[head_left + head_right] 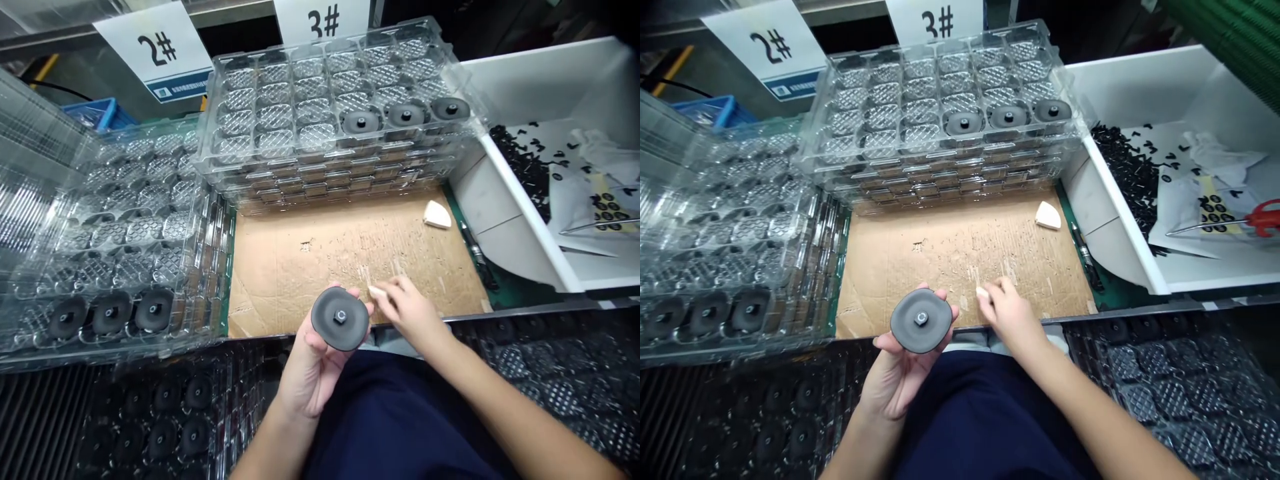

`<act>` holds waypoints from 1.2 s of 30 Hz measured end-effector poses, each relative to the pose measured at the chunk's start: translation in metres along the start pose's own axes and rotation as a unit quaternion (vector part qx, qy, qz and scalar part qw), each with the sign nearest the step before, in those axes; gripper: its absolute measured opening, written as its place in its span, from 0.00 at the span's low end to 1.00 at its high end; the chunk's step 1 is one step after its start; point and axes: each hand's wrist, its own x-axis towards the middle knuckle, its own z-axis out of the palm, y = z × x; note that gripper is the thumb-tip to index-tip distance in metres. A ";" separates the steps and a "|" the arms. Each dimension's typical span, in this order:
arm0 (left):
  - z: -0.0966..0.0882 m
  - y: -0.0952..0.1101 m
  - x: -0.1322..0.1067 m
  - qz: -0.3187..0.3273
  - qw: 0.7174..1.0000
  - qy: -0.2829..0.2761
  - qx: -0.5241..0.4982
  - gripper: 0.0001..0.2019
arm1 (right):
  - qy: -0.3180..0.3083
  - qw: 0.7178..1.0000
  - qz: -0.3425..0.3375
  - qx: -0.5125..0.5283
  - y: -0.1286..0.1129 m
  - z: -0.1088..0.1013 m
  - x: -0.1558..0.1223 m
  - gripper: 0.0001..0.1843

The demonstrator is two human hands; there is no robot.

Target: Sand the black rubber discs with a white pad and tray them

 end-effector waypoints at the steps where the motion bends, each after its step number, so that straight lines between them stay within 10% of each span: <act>1: 0.001 0.000 -0.001 0.004 1.000 0.006 0.003 0.27 | 0.007 1.000 0.004 -0.002 0.003 -0.002 0.008 0.16; 12: 0.002 -0.004 -0.003 0.040 0.997 0.061 0.020 0.28 | 0.016 0.994 -0.056 0.092 0.001 0.013 -0.018 0.13; 18: 0.010 -0.012 0.001 0.042 0.995 0.068 0.054 0.28 | 0.099 0.979 -0.059 0.170 -0.042 -0.045 -0.012 0.13; 21: 0.014 -0.016 0.001 0.039 0.994 0.060 0.088 0.28 | 0.173 0.947 -0.164 0.214 -0.078 -0.064 -0.017 0.12; 26: 0.016 -0.017 -0.001 0.043 0.987 0.081 0.131 0.28 | 0.000 0.942 -0.251 0.224 -0.097 -0.071 -0.015 0.10; 31: 0.022 -0.012 -0.002 0.056 0.989 0.036 0.134 0.24 | 0.154 0.930 -0.281 0.183 -0.097 -0.065 -0.015 0.13; 36: 0.022 -0.004 -0.003 0.072 0.988 0.035 0.134 0.23 | 0.112 0.925 -0.292 0.216 -0.097 -0.059 -0.025 0.11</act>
